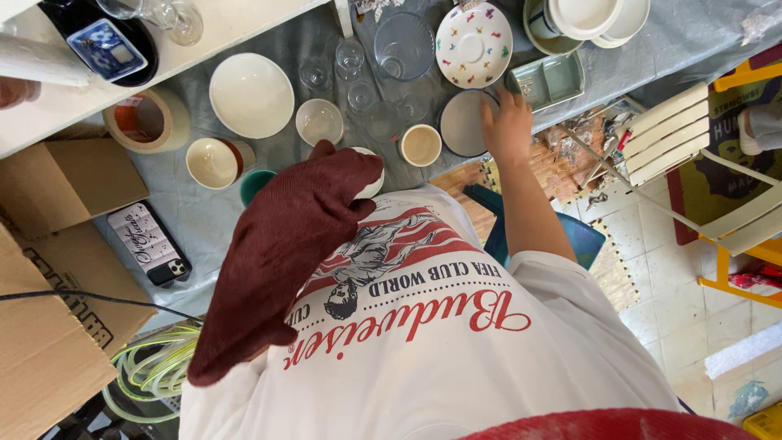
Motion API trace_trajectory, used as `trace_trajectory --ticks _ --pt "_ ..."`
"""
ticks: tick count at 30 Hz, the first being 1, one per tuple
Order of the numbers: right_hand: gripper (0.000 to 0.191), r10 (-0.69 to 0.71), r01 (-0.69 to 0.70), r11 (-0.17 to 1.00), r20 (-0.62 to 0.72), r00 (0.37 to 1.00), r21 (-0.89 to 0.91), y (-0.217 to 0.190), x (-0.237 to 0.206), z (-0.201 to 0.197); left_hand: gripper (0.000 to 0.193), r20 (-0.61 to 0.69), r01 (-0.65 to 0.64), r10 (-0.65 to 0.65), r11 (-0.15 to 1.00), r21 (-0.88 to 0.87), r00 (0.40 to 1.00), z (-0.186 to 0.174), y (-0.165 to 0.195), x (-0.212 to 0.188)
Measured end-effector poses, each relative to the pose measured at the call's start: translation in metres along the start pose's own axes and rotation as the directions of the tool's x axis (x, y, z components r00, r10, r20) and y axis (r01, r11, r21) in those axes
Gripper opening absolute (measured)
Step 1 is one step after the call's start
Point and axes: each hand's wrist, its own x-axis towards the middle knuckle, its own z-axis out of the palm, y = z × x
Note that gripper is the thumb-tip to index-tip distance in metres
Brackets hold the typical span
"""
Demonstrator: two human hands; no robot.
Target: The person sits at a table and wipes a series of ceramic and glass items one at a time with a dark red cloth, including a glass, a teal pitcher, bowls, plates, a small vase, and a jar, placing each item back on the table after wiping.
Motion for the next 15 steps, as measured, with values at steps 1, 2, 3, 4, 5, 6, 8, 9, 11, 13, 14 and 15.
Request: trace_trajectory --ticks 1,2,3,4,5,6,8,9,11,13,14,15 --pt "0.038 0.002 -0.002 1.000 -0.007 1.000 -0.013 -0.003 0.008 0.001 0.023 0.004 0.009 -0.009 1.000 0.003 1.000 0.000 0.001 0.001" --pt "0.042 0.004 -0.005 1.000 -0.013 1.000 -0.026 -0.005 0.017 0.004 0.023 0.004 0.017 -0.017 1.000 0.006 1.000 -0.001 0.002 0.001" --pt "0.046 0.073 -0.071 0.997 0.038 0.997 -0.041 -0.008 0.027 0.008 0.022 0.004 0.023 -0.024 1.000 0.010 1.000 -0.002 0.002 0.001" --pt "0.050 0.141 -0.136 0.989 0.088 0.986 -0.060 -0.010 0.037 0.013 0.022 0.009 0.027 -0.027 1.000 0.011 1.000 -0.002 0.003 0.002" --pt "0.055 0.207 -0.197 0.977 0.138 0.969 -0.081 -0.012 0.046 0.017 0.022 0.007 0.034 -0.035 0.999 0.014 0.999 -0.002 0.003 0.002" --pt "0.061 0.225 -0.213 0.972 0.135 0.965 -0.097 -0.013 0.054 0.021 0.021 0.008 0.041 -0.041 0.999 0.017 0.999 -0.003 0.004 0.003" --pt "0.074 0.259 -0.243 0.962 0.127 0.957 -0.127 -0.016 0.066 0.027 0.020 0.005 0.053 -0.053 0.998 0.020 0.999 -0.004 0.004 0.004" --pt "0.078 0.282 -0.272 0.957 0.105 0.954 -0.099 -0.017 0.069 0.029 0.020 0.003 0.057 -0.057 0.998 0.023 0.998 -0.005 0.004 0.005" --pt "0.087 0.329 -0.327 0.944 0.066 0.942 -0.044 -0.022 0.075 0.031 0.019 -0.006 0.070 -0.070 0.997 0.028 0.998 -0.007 0.005 0.008" --pt "0.087 0.346 -0.346 0.938 0.012 0.938 0.000 -0.028 0.078 0.032 0.018 0.003 0.081 -0.081 0.996 0.029 0.997 -0.009 0.006 0.009" --pt "0.088 0.355 -0.354 0.935 -0.018 0.935 0.024 -0.031 0.080 0.032 0.018 0.011 0.089 -0.089 0.995 0.033 0.996 -0.010 0.007 0.008" --pt "0.088 0.404 -0.399 0.913 -0.044 0.914 0.089 -0.033 0.082 0.033 0.018 0.015 0.094 -0.094 0.995 0.031 0.995 -0.010 0.007 0.009"
